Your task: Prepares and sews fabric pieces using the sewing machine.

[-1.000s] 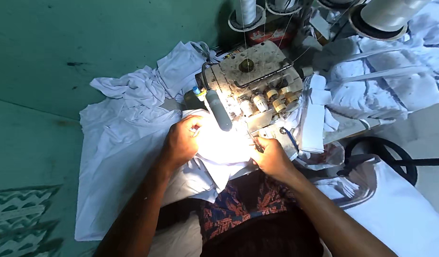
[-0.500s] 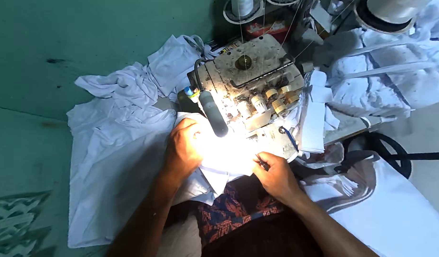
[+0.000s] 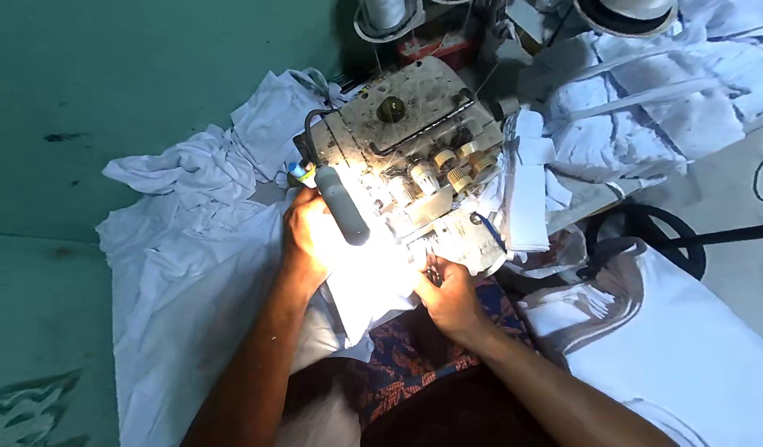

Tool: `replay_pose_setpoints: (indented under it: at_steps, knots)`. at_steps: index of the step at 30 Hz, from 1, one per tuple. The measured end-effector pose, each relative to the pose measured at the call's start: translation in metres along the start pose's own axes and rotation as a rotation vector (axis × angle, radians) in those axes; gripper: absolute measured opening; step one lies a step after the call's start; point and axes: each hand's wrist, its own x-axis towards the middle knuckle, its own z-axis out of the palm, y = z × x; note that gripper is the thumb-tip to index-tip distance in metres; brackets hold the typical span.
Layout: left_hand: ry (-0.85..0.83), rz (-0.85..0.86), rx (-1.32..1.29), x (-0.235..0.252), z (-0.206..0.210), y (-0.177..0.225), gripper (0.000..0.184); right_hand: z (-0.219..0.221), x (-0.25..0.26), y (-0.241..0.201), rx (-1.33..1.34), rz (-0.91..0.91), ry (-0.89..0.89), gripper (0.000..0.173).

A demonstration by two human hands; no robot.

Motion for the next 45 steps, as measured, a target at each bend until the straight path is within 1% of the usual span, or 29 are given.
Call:
replay_pose_setpoints:
  at_steps: [3,5,6,7,8,9,11,12,14,15,16,18,19,21,22,23,25,26,28,30,31,32,35,37,38,40,41,43,45]
  knots:
    - [-0.045,-0.028,0.058,0.003,-0.008,-0.005,0.018,0.010,0.011,0.001,-0.058,-0.011,0.020,0.011]
    - [-0.083,-0.092,-0.003,0.008,-0.020,-0.003,0.017,0.013,0.020,0.000,-0.095,-0.003,0.022,0.012]
    - [-0.117,-0.165,-0.109,0.008,-0.026,-0.002,0.015,0.014,0.023,-0.002,-0.124,-0.004,0.030,0.012]
    - [-0.164,-0.279,-0.274,0.006,-0.031,-0.001,0.017,0.014,0.025,-0.002,-0.161,-0.023,0.049,0.011]
    - [-0.220,-0.401,-0.452,0.001,-0.035,0.002,0.021,0.014,0.025,-0.002,-0.195,-0.073,0.085,0.008]
    - [-0.265,-0.502,-0.611,-0.006,-0.038,0.005,0.020,0.013,0.025,-0.002,-0.221,-0.143,0.122,0.008]
    - [-0.345,-0.638,-0.833,-0.023,-0.041,0.013,0.011,0.011,0.024,-0.005,-0.235,-0.290,0.138,0.010]
    - [-0.360,-0.676,-0.918,-0.033,-0.041,0.019,0.007,0.009,0.024,-0.009,-0.239,-0.358,0.098,0.010]
    - [-0.357,-0.711,-1.065,-0.050,-0.042,0.032,0.009,0.005,0.023,-0.022,-0.233,-0.431,-0.054,0.020]
    - [-0.327,-0.692,-1.090,-0.058,-0.042,0.038,0.012,0.003,0.021,-0.030,-0.192,-0.410,-0.154,0.028]
    - [-0.289,-0.635,-1.081,-0.065,-0.042,0.042,0.016,0.001,0.019,-0.038,-0.125,-0.355,-0.260,0.035]
    - [-0.189,-0.484,-0.942,-0.076,-0.038,0.046,0.019,-0.002,0.014,-0.050,0.023,-0.177,-0.444,0.043]
    - [-0.129,-0.404,-0.803,-0.080,-0.034,0.046,0.019,-0.003,0.010,-0.052,0.065,-0.083,-0.489,0.044]
    - [-0.037,-0.314,-0.529,-0.088,-0.029,0.045,0.015,-0.006,0.000,-0.052,0.073,0.057,-0.474,0.042]
    - [-0.030,-0.336,-0.536,-0.092,-0.028,0.046,0.013,-0.007,-0.004,-0.049,0.066,0.098,-0.445,0.039]
    - [-0.053,-0.405,-0.664,-0.095,-0.029,0.049,0.011,-0.008,-0.009,-0.046,0.069,0.134,-0.415,0.037]
    - [-0.142,-0.566,-1.017,-0.102,-0.026,0.058,0.007,-0.010,-0.015,-0.044,0.125,0.235,-0.388,0.037]
    - [-0.186,-0.608,-1.103,-0.106,-0.022,0.061,0.007,-0.010,-0.015,-0.044,0.156,0.286,-0.386,0.036]
    - [-0.271,-0.609,-1.099,-0.114,-0.014,0.066,0.011,-0.008,-0.014,-0.047,0.194,0.354,-0.356,0.036]
    - [-0.274,-0.557,-0.992,-0.118,-0.010,0.072,0.013,-0.009,-0.014,-0.051,0.231,0.315,-0.326,0.029]
    - [-0.223,-0.488,-0.909,-0.119,-0.010,0.075,0.012,-0.010,-0.016,-0.053,0.246,0.243,-0.318,0.023]
    - [-0.142,-0.389,-0.816,-0.122,-0.010,0.078,0.012,-0.013,-0.020,-0.057,0.232,0.145,-0.326,0.019]
    - [0.089,-0.021,-0.623,-0.129,-0.021,0.086,0.011,-0.023,-0.039,-0.068,0.146,-0.250,-0.361,0.019]
    - [0.172,0.162,-0.609,-0.132,-0.032,0.094,0.007,-0.031,-0.052,-0.072,0.099,-0.508,-0.380,0.019]
    - [0.189,0.206,-0.621,-0.134,-0.036,0.098,0.006,-0.036,-0.058,-0.072,0.075,-0.591,-0.381,0.018]
    - [0.184,0.195,-0.656,-0.141,-0.034,0.102,0.006,-0.044,-0.067,-0.065,0.036,-0.650,-0.375,0.014]
    - [0.163,0.154,-0.669,-0.145,-0.029,0.100,0.007,-0.047,-0.070,-0.058,0.023,-0.626,-0.362,0.013]
    - [0.097,0.014,-0.669,-0.158,-0.011,0.094,0.012,-0.048,-0.077,-0.037,-0.054,-0.506,-0.296,0.013]
    - [0.025,-0.129,-0.632,-0.174,0.010,0.090,0.020,-0.049,-0.083,-0.013,-0.206,-0.409,-0.219,0.015]
